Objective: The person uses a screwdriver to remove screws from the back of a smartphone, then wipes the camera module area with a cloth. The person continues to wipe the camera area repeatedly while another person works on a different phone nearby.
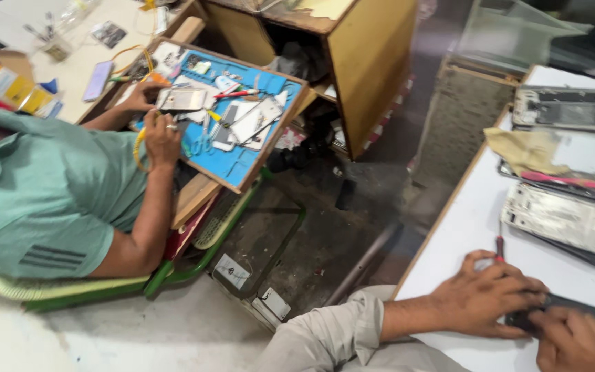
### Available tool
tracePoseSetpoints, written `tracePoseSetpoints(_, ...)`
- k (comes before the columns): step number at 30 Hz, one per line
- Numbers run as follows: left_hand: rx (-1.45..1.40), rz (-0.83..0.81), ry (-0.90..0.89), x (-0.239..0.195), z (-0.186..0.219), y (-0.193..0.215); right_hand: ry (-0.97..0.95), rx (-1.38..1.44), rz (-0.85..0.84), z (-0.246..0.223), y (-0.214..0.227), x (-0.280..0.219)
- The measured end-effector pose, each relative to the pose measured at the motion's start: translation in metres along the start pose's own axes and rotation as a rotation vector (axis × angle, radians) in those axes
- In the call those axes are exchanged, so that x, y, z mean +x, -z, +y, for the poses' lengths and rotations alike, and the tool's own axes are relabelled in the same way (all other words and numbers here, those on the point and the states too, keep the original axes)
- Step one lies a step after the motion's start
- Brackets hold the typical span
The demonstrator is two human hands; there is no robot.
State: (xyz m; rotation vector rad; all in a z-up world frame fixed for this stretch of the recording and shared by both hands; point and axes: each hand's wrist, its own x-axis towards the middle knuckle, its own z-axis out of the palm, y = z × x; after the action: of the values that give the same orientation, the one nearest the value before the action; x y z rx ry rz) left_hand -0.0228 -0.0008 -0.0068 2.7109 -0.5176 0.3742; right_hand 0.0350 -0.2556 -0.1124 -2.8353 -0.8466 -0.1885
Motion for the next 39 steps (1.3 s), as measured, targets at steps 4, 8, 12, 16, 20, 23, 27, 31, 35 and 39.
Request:
tracePoseSetpoints(4,-0.004,0.044,0.008,-0.001,-0.001,-0.005,0.156,0.204,0.082,0.036,-0.037,0.008)
tracePoseSetpoints(8,0.001,0.074,0.001,-0.001,-0.002,-0.01,0.181,0.059,0.068,0.05,-0.034,0.014)
tracePoseSetpoints(12,-0.071,0.075,-0.025,0.0,-0.006,-0.009,0.157,0.216,0.29,0.015,-0.018,0.017)
tracePoseSetpoints(16,-0.226,0.127,-0.077,-0.001,-0.011,-0.003,0.118,0.29,0.241,-0.02,0.024,0.009)
tracePoseSetpoints(20,-0.26,0.107,-0.107,0.002,-0.01,0.008,0.066,0.281,0.245,-0.042,0.075,0.02)
tracePoseSetpoints(23,-0.307,0.053,-0.09,0.009,-0.008,0.013,0.144,0.366,0.216,-0.06,0.094,0.029)
tracePoseSetpoints(27,-0.317,0.019,-0.085,0.01,-0.008,0.017,0.121,0.414,0.196,-0.071,0.101,0.027)
tracePoseSetpoints(31,-0.337,0.04,-0.103,0.012,-0.007,0.019,0.1,0.357,0.23,-0.065,0.112,0.026)
tracePoseSetpoints(35,-0.319,0.048,-0.122,0.014,-0.006,0.023,0.261,0.4,0.186,-0.072,0.115,0.026)
tracePoseSetpoints(39,-0.334,0.006,-0.094,0.016,-0.004,0.025,0.16,0.404,0.17,-0.073,0.115,0.023)
